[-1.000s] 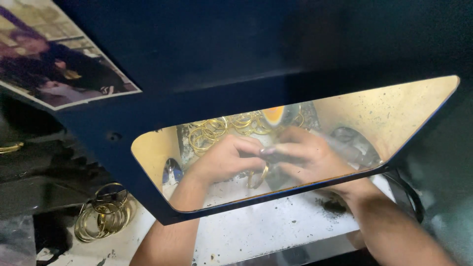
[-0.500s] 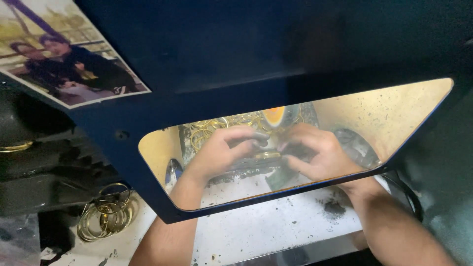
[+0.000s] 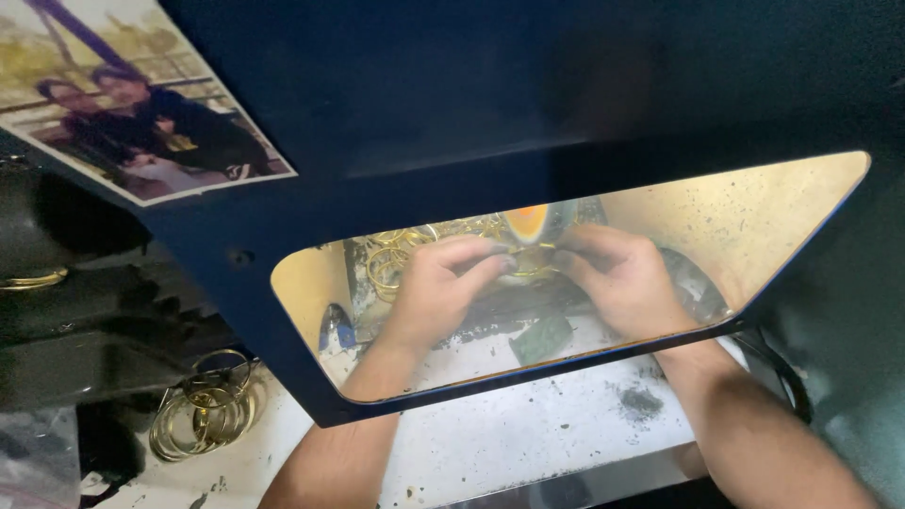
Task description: Polishing a metal ring using a rotating polishing wheel inside a protective enclosure.
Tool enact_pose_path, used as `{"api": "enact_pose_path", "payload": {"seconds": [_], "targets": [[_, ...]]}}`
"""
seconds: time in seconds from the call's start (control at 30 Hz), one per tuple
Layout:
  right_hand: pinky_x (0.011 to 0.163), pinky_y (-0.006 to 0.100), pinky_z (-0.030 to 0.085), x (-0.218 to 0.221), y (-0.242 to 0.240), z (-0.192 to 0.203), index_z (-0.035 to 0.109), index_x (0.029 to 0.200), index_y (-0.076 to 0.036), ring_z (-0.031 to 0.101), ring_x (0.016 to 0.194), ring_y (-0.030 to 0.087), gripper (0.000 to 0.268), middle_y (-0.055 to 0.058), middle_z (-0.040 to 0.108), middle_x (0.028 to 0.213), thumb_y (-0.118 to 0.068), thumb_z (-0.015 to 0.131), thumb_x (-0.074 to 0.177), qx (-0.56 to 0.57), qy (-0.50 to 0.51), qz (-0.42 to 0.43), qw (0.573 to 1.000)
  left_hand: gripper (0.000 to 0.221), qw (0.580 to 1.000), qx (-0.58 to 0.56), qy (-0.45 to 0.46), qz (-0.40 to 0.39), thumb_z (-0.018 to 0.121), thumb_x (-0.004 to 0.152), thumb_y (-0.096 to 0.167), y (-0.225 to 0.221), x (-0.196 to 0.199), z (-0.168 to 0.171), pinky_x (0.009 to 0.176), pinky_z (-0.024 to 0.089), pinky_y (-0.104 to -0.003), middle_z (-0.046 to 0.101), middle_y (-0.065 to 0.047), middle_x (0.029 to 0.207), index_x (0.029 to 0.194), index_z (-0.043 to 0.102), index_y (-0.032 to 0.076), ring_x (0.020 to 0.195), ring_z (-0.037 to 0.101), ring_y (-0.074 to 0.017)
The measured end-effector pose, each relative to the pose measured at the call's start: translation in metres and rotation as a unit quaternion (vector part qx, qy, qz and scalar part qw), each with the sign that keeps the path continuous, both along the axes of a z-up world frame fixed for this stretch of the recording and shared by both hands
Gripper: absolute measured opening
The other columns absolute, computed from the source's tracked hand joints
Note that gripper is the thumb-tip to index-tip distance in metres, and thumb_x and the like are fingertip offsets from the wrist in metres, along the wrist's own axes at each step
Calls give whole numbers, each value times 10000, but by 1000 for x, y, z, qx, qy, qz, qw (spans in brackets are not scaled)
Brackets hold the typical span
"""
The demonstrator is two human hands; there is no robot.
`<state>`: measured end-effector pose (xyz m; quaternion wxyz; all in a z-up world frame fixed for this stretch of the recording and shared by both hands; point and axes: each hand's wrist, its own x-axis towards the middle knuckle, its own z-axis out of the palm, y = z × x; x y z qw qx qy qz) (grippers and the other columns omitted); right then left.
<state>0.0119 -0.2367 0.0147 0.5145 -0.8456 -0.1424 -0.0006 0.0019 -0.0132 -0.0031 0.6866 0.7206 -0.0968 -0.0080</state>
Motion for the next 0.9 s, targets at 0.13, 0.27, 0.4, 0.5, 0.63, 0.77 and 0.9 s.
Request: {"api": "enact_pose_path", "payload": {"seconds": [0.13, 0.27, 0.4, 0.5, 0.63, 0.77, 0.9], "targets": [[909, 468, 578, 0, 15, -3, 780, 1063, -13, 751, 966, 278, 189, 170, 783, 952, -45, 686, 902, 7, -4, -24, 1000, 90, 996, -24, -71, 48, 768, 899, 82, 1, 0, -14, 855, 590, -355, 802, -67, 899, 971, 816, 105, 919, 765, -214], [912, 437, 585, -3, 21, 5, 790, 1041, -40, 739, 979, 219, 167, 135, 786, 958, -57, 718, 891, 36, -42, 22, 998, 97, 992, 5, -114, 59, 775, 886, 75, 9, 4, -8, 838, 599, -357, 802, -63, 889, 963, 817, 118, 904, 771, -224], [943, 513, 561, -13, 13, 3, 789, 1026, -17, 726, 1043, 272, 242, 203, 786, 1001, -120, 801, 807, 30, -29, 61, 997, 107, 985, 44, -160, 46, 769, 881, 68, 5, 0, -1, 830, 607, -374, 800, -78, 892, 968, 808, 115, 894, 778, -267], [1017, 538, 514, -17, -1, -12, 743, 1079, 36, 634, 1126, 240, 422, 222, 774, 1098, -15, 835, 670, 60, 45, 90, 993, 84, 988, 54, -140, 22, 745, 891, 77, -3, 0, -3, 799, 605, -406, 789, -127, 886, 960, 792, 85, 880, 767, -304], [1019, 501, 520, -15, 0, 2, 740, 1094, 45, 638, 1157, 225, 448, 234, 772, 1131, -24, 871, 671, 59, 41, 89, 993, 92, 987, 77, -138, 26, 758, 899, 120, -14, 4, -11, 793, 608, -389, 788, -117, 884, 979, 785, 82, 885, 768, -300], [986, 466, 555, -17, 2, 16, 797, 1048, -11, 695, 1079, 211, 299, 183, 809, 1048, -23, 808, 749, 80, 60, 74, 992, 180, 987, 85, -128, 44, 788, 879, 164, -22, 5, -9, 800, 610, -394, 781, -130, 914, 1022, 753, 60, 922, 759, -310], [958, 419, 582, -16, 1, 3, 781, 1040, 9, 702, 1007, 170, 305, 163, 800, 994, -65, 851, 752, 129, 79, 34, 988, 210, 981, 118, -105, 111, 854, 791, 193, -26, 10, -2, 707, 629, -328, 758, -85, 797, 933, 737, 93, 815, 756, -256]]}}
